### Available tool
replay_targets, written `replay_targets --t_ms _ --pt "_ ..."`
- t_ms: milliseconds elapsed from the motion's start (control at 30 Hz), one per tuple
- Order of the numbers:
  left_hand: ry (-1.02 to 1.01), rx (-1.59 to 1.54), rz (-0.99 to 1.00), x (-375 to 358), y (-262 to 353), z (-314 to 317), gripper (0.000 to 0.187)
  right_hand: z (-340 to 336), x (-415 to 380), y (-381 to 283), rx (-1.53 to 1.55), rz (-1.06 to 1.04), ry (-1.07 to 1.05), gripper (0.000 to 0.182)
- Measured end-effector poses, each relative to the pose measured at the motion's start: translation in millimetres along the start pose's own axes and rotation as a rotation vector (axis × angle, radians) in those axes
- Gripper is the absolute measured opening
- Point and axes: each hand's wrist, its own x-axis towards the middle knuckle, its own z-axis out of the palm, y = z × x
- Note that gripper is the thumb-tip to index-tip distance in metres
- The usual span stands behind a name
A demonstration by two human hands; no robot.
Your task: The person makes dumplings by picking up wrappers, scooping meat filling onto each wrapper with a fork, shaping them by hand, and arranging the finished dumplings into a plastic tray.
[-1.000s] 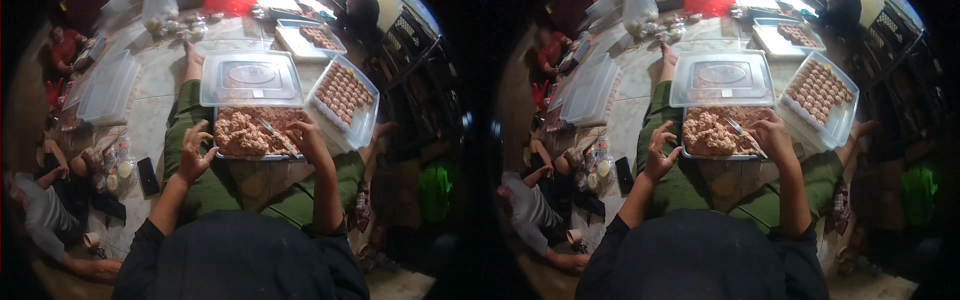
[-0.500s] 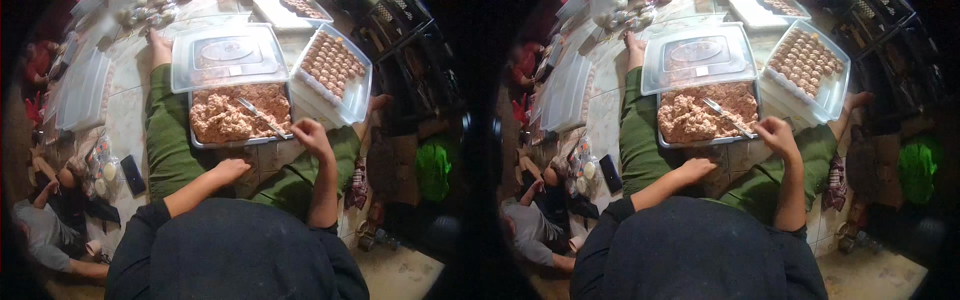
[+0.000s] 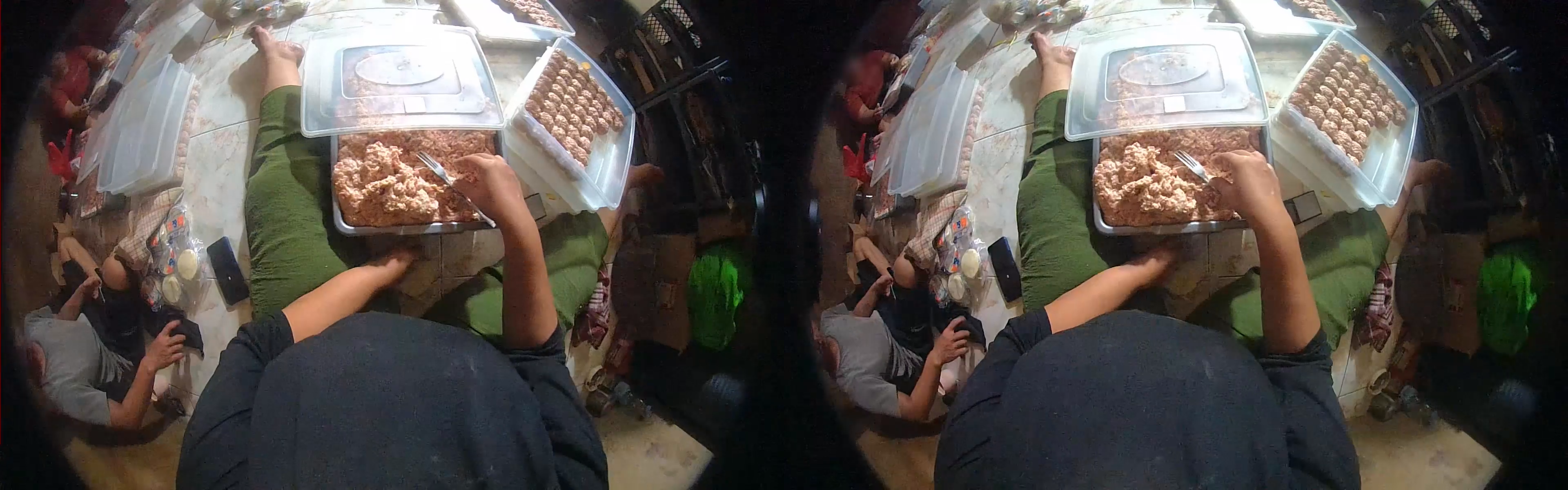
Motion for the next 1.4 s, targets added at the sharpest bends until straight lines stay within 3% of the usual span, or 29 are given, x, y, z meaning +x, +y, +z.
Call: replay_targets --t_ms 300,433,567,700,800,833,900,967,1067,1100,1133,1233,1267,1333,1400 --pt "-0.036 -0.038 0.068 -6.1 -13.5 -3.9 0.04 16.7 -4.3 14.3 -0.101 -0.061 -0.022 0.021" --pt "-0.021 0.22 0.261 -28.5 21.7 -18.9 0.039 19.6 -4.4 12.7 -0.159 -0.063 -0.038 0.017" --pt "0.006 0.354 0.309 -27.1 13.6 -15.7 0.034 20.1 -1.7 -3.0 -0.151 -0.095 0.082 0.014" --pt "-0.114 0.369 0.306 -29.1 27.8 -22.7 0.034 26.2 10.3 -7.6 -0.279 -0.02 -0.087 0.02" --pt "-0.134 0.495 0.256 -24.3 29.0 -22.6 0.029 30.9 14.5 -16.9 -0.327 0.032 0.007 0.022" --pt "0.021 0.466 0.406 -24.6 28.4 -21.0 0.026 30.0 17.8 -17.0 -0.258 0.034 0.031 0.024" --pt "0.33 0.386 0.691 -33.0 24.4 -11.4 0.022 16.6 23.5 -17.5 -0.047 0.244 -0.047 0.024" --pt "0.222 0.055 0.601 -46.8 38.0 -11.5 0.021 17.0 32.7 6.6 0.235 0.324 -0.097 0.025" --pt "0.222 -0.451 0.499 -59.9 45.3 -11.0 0.018 -31.5 15.9 -2.7 -0.151 0.091 -0.037 0.025" --pt "0.25 -0.617 0.474 -62.3 47.9 -13.8 0.017 -43.2 14.2 -3.9 -0.251 0.099 -0.103 0.024" --pt "0.117 -0.899 0.336 -77.2 60.9 -30.3 0.017 -55.4 12.7 -6.4 -0.351 0.109 -0.168 0.023" --pt "0.104 -1.323 0.327 -91.4 58.2 -49.8 0.037 -53.5 4.4 9.4 -0.412 0.157 -0.235 0.021" --pt "0.144 -1.364 0.326 -94.6 55.3 -56.2 0.045 -49.2 1.7 16.6 -0.394 0.176 -0.236 0.021" --pt "0.22 -1.435 0.345 -100.5 53.9 -66.8 0.043 -54.5 -1.1 -25.1 -0.442 0.183 -0.436 0.015" --pt "0.206 -1.483 0.381 -104.9 52.3 -74.2 0.042 -22.8 -3.6 -22.5 -0.529 0.215 -0.309 0.014"
